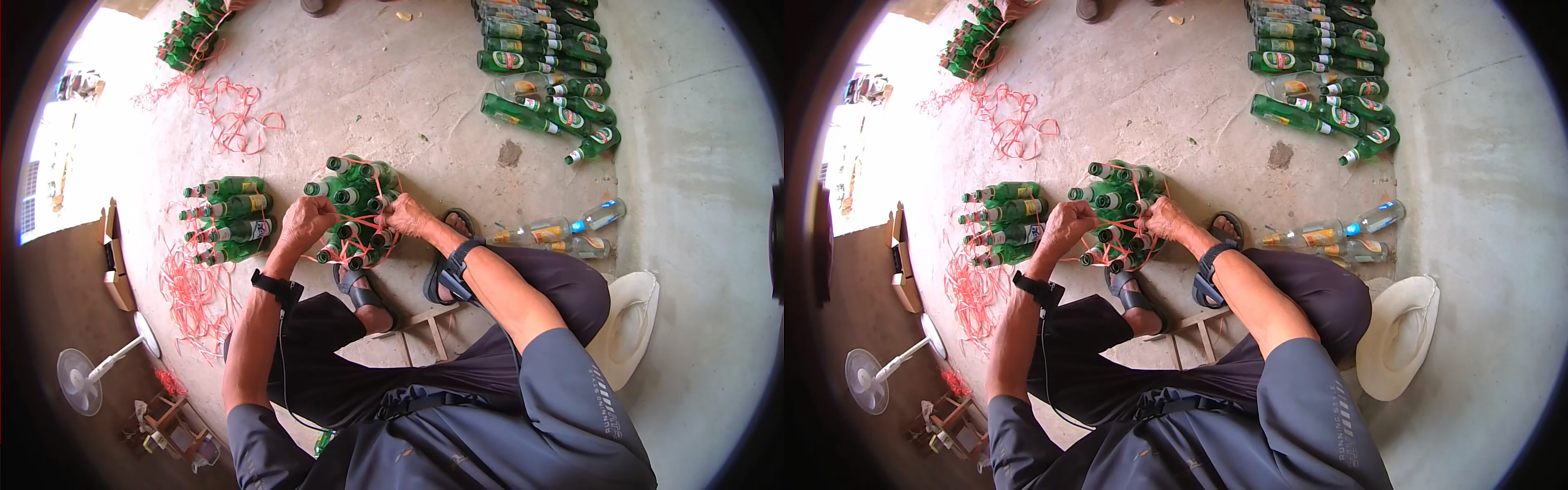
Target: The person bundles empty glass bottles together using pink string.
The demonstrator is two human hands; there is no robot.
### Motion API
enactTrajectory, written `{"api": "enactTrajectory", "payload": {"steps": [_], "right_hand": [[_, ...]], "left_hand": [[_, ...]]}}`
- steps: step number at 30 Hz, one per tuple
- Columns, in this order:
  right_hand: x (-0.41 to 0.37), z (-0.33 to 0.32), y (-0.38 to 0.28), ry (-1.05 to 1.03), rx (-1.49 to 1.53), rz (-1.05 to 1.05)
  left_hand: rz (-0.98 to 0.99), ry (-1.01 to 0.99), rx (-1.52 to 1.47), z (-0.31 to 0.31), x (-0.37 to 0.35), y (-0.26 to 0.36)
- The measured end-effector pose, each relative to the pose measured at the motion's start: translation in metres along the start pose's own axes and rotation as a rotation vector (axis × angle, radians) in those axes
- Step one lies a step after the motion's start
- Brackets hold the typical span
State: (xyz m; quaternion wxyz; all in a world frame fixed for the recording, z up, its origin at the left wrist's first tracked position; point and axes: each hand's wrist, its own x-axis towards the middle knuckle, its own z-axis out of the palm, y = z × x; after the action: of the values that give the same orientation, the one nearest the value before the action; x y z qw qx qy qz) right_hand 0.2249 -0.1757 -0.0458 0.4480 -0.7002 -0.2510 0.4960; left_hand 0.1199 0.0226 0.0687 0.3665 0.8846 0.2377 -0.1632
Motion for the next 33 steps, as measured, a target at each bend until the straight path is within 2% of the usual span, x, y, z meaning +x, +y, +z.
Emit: {"api": "enactTrajectory", "payload": {"steps": [4,7,9,10,12,13,15,16,17,19,21,22,23,25,27,29,30,32,33], "right_hand": [[0.000,0.001,0.004,-0.014,0.033,0.012],[0.002,0.003,0.008,0.008,0.087,0.001],[0.003,0.003,0.011,0.016,0.130,0.067],[0.007,0.001,0.021,0.018,0.131,0.067],[0.008,-0.008,0.031,-0.085,-0.710,-0.725],[0.003,-0.011,0.031,-0.085,-0.711,-0.724],[-0.007,-0.014,0.032,-0.205,-0.453,-0.381],[-0.005,-0.014,0.039,-0.204,-0.456,-0.379],[-0.003,-0.012,0.046,-0.177,-0.343,-0.419],[-0.007,-0.014,0.034,-0.149,-0.228,-0.458],[-0.015,-0.020,0.020,-0.189,0.281,0.165],[-0.016,-0.020,0.019,-0.190,0.281,0.164],[-0.018,-0.021,0.016,-0.190,0.292,0.194],[-0.022,-0.021,0.008,-0.192,0.300,0.222],[-0.027,-0.022,0.002,-0.174,0.317,0.212],[-0.025,-0.021,0.007,-0.181,0.316,0.218],[-0.024,-0.022,0.008,-0.188,0.314,0.224],[-0.025,-0.022,0.010,-0.171,0.313,0.244],[-0.025,-0.022,0.010,-0.153,0.312,0.262]], "left_hand": [[-0.011,0.057,0.011,0.009,0.004,0.001],[-0.061,0.068,-0.099,0.012,0.002,0.009],[-0.147,0.016,-0.480,0.014,-0.003,0.013],[-0.146,0.014,-0.479,0.017,-0.004,0.011],[-0.190,0.065,-0.803,0.026,-0.002,0.007],[-0.190,0.064,-0.804,0.029,0.000,0.006],[-0.342,0.270,-1.065,0.037,0.004,0.006],[-0.426,0.265,-1.129,0.038,0.005,0.005],[-0.426,0.263,-1.130,0.041,0.005,0.005],[-0.531,0.379,-1.437,0.046,0.000,0.013],[-0.509,0.298,-1.486,0.044,-0.006,0.008],[-0.488,0.219,-1.534,0.043,-0.008,0.006],[-0.488,0.222,-1.534,0.045,-0.011,0.006],[-0.340,0.227,-1.329,0.044,-0.018,0.020],[-0.320,0.219,-1.288,0.046,-0.017,0.012],[-0.192,0.230,-0.891,0.044,-0.021,0.016],[-0.191,0.231,-0.891,0.045,-0.020,0.015],[-0.063,0.297,-0.453,0.046,-0.018,0.011],[-0.063,0.299,-0.454,0.045,-0.018,0.014]]}}
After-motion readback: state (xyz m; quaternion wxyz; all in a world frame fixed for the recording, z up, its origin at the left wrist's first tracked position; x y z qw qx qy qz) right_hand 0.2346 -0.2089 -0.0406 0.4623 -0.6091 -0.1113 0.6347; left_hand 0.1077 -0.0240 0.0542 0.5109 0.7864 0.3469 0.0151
